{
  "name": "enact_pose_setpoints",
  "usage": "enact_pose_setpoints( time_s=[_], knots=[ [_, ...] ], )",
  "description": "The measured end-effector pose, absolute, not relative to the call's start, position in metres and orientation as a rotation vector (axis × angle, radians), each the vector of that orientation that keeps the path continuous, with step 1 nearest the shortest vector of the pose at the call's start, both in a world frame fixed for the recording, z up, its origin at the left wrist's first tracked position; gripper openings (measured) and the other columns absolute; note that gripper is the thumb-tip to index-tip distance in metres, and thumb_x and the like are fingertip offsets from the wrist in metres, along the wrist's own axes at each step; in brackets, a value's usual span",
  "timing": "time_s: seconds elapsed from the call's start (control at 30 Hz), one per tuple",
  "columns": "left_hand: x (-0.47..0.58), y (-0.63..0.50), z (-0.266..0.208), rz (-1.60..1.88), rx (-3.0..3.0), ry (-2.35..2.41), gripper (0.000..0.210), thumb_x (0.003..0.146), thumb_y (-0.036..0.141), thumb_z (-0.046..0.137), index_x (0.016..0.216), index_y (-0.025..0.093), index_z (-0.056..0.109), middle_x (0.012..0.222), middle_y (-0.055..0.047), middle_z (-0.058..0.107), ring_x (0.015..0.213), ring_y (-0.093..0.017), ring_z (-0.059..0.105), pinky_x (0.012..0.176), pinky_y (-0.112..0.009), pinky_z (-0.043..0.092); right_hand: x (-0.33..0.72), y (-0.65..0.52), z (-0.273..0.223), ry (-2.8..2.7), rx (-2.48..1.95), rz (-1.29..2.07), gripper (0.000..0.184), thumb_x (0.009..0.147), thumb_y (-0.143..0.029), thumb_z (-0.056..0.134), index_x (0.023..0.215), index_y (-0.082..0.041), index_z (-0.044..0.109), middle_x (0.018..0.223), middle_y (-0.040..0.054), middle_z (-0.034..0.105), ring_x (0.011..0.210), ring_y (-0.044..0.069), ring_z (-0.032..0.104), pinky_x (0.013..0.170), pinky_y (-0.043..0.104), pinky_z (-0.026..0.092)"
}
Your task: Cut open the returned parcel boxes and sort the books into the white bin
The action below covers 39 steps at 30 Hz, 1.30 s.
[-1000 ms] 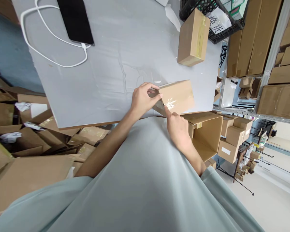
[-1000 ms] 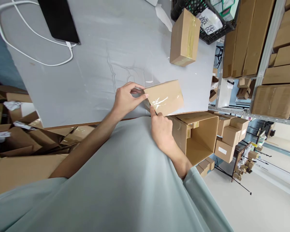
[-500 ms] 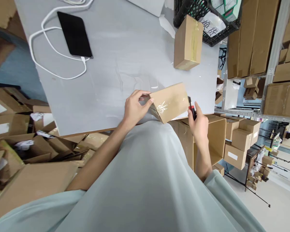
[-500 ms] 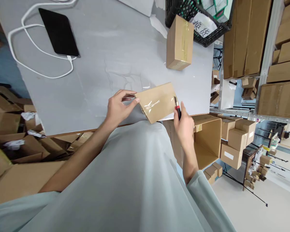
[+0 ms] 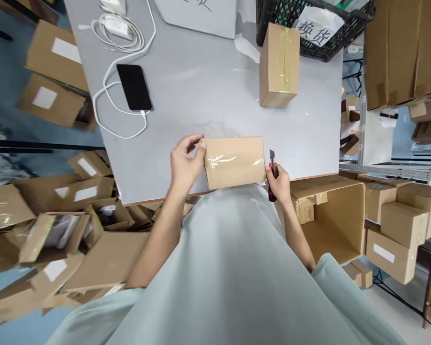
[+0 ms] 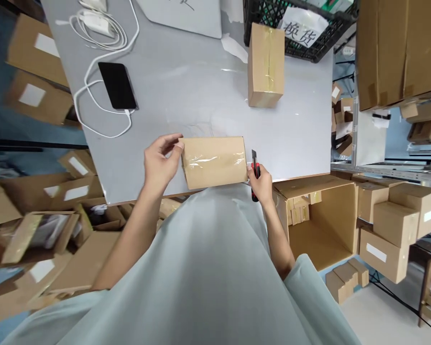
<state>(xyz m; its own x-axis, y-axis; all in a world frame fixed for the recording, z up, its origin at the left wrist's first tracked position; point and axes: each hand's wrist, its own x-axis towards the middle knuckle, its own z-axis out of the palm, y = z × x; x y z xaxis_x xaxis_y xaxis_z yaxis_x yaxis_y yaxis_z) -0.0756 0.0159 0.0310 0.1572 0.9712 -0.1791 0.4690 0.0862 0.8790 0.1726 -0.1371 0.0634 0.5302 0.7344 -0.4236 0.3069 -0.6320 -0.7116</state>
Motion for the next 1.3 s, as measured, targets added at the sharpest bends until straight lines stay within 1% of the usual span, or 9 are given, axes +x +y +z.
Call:
enact_pose_setpoints(
  time_s=[0.13,0.27,0.43,0.63,0.9,1.03,1.1,1.2,1.3],
  knots=[
    [-0.048,0.018,0.064,0.689,1.744,1.465,0.03,0.101,0.036,0.067,0.13,0.031,0.073,0.143,-0.007,0.073,0.143,-0.032,0.062,0.13,-0.053,0.044,0.177,-0.137,0.056,-0.8,-2.112,1.06,0.039,0.098,-0.064,0.059,0.088,-0.027,0.055,0.072,-0.007,0.057,0.063,0.015,0.064,0.067,0.027,0.052],
    [0.007,0.021,0.084,0.494,1.862,1.224,0.03,0.102,0.035,0.065,0.131,0.032,0.074,0.141,-0.005,0.074,0.139,-0.031,0.064,0.125,-0.049,0.048,0.187,-0.135,0.051,-0.866,-2.13,1.091,0.038,0.097,-0.062,0.061,0.097,-0.025,0.064,0.078,-0.0046,0.063,0.071,0.017,0.062,0.072,0.028,0.054],
    [0.057,0.028,0.07,0.321,1.898,1.059,0.034,0.096,0.028,0.068,0.128,0.027,0.079,0.136,-0.008,0.078,0.129,-0.033,0.071,0.118,-0.05,0.054,0.196,-0.134,0.054,-0.974,-2.195,1.091,0.028,0.094,-0.051,0.063,0.105,-0.026,0.067,0.089,-0.0014,0.073,0.083,0.02,0.067,0.086,0.032,0.054],
    [0.05,0.042,0.055,0.25,1.797,1.009,0.038,0.092,0.029,0.067,0.127,0.028,0.081,0.138,-0.007,0.079,0.13,-0.033,0.072,0.118,-0.051,0.055,0.198,-0.139,0.058,-0.939,-2.112,1.168,0.039,0.091,-0.064,0.067,0.1,-0.026,0.064,0.085,-0.0032,0.07,0.076,0.019,0.062,0.078,0.029,0.049],
    [0.057,0.052,0.046,0.122,1.801,1.044,0.045,0.083,0.028,0.069,0.126,0.027,0.082,0.13,-0.007,0.083,0.115,-0.033,0.077,0.108,-0.049,0.061,0.193,-0.133,0.056,-0.979,-2.124,1.178,0.032,0.096,-0.059,0.062,0.097,-0.027,0.061,0.085,-0.0021,0.07,0.079,0.02,0.064,0.079,0.03,0.049],
    [0.065,0.048,0.054,0.106,1.859,1.051,0.048,0.086,0.024,0.064,0.131,0.024,0.08,0.136,-0.009,0.081,0.119,-0.034,0.076,0.11,-0.048,0.06,0.196,-0.136,0.056,-1.029,-2.124,1.156,0.036,0.105,-0.056,0.054,0.117,-0.025,0.066,0.096,0.0034,0.078,0.089,0.026,0.073,0.085,0.035,0.056],
    [0.067,0.046,0.061,0.076,1.873,1.052,0.048,0.089,0.023,0.061,0.134,0.023,0.079,0.139,-0.009,0.079,0.123,-0.034,0.075,0.112,-0.047,0.059,0.198,-0.139,0.058,-1.091,-2.09,1.12,0.04,0.109,-0.05,0.05,0.136,-0.024,0.064,0.114,0.008,0.082,0.104,0.029,0.078,0.094,0.04,0.06],
    [0.069,0.045,0.069,0.055,1.889,1.047,0.049,0.091,0.02,0.058,0.136,0.021,0.078,0.141,-0.009,0.078,0.126,-0.033,0.073,0.113,-0.044,0.058,0.2,-0.143,0.067,-1.217,-2.065,1.024,0.049,0.111,-0.043,0.049,0.155,-0.024,0.058,0.14,0.0117,0.078,0.128,0.031,0.075,0.109,0.045,0.061],
    [0.069,0.046,0.07,0.062,1.894,1.051,0.049,0.091,0.017,0.058,0.135,0.022,0.079,0.14,-0.008,0.079,0.125,-0.032,0.073,0.111,-0.044,0.059,0.196,-0.144,0.078,-1.313,-2.142,0.954,0.053,0.113,-0.04,0.048,0.162,-0.024,0.056,0.142,0.0127,0.079,0.128,0.033,0.077,0.109,0.048,0.062]
  ],
)
